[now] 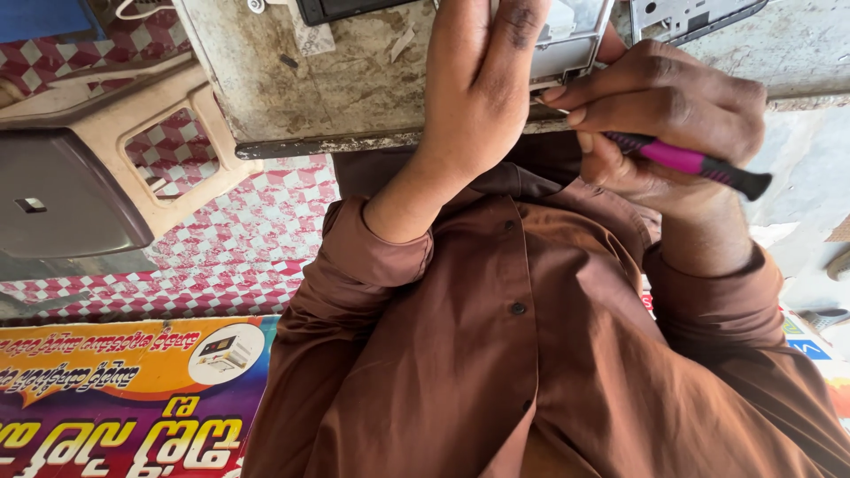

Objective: The person uses a small screwdriver to remove screws from the back of a white smartphone chassis. They rotate the device to access different screw locations and continue unscrewing throughout the clip.

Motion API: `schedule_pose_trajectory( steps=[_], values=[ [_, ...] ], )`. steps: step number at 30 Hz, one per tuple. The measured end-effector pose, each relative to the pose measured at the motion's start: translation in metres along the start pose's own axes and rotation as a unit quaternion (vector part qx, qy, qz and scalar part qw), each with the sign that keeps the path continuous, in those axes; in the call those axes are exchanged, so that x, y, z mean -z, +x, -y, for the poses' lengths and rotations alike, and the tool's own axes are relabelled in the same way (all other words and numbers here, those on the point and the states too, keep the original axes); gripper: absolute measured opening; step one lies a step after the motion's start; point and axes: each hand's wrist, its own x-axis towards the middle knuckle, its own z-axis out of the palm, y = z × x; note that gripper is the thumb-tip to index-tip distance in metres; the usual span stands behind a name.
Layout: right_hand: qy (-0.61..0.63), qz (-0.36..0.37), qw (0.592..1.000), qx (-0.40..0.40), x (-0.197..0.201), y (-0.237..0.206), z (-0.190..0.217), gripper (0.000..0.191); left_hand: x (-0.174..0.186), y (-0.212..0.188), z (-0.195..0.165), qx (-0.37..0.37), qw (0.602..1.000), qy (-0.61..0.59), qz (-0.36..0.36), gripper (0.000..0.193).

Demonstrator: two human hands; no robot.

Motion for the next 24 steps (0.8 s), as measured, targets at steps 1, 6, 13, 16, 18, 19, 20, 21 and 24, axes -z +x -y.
schedule_pose_trajectory(
  steps=[1,6,13,16,18,19,20,21,24],
  values=[
    [0.000,0.004,1.000,-0.001,0.000,0.000,0.001,0.015,-0.001,0.000,0.000,0.013,1.000,-0.013,0.000,0.019],
    [0.001,-0.031,0.999,-0.007,-0.006,0.002,0.003,0.012,-0.002,0.001,-0.002,0.020,1.000,-0.010,-0.002,0.019],
    [0.005,-0.027,1.000,-0.014,-0.003,0.002,0.001,0.012,-0.003,0.001,-0.010,0.027,0.997,-0.074,0.002,0.019],
    [-0.030,-0.026,0.999,0.012,-0.005,-0.002,0.000,0.012,-0.004,0.001,-0.011,0.026,0.998,-0.059,-0.009,0.018],
    [-0.033,-0.021,0.999,0.026,-0.005,-0.002,-0.002,0.011,-0.004,0.001,-0.010,0.017,0.999,-0.041,-0.019,0.018],
    [-0.036,-0.020,0.999,0.035,-0.005,-0.002,-0.003,0.011,-0.005,0.001,-0.009,0.009,0.999,-0.038,-0.021,0.018],
    [-0.044,-0.025,0.998,0.035,-0.006,-0.001,-0.004,0.011,-0.005,0.001,-0.008,0.010,0.999,-0.032,-0.023,0.018],
    [-0.052,-0.031,0.998,0.035,-0.006,0.000,-0.004,0.011,-0.005,0.001,-0.007,0.010,0.999,-0.025,-0.024,0.018],
    [-0.043,-0.048,0.997,0.037,-0.008,0.003,-0.002,0.011,-0.006,0.002,-0.005,0.022,0.999,-0.020,-0.032,0.017]
  ],
)
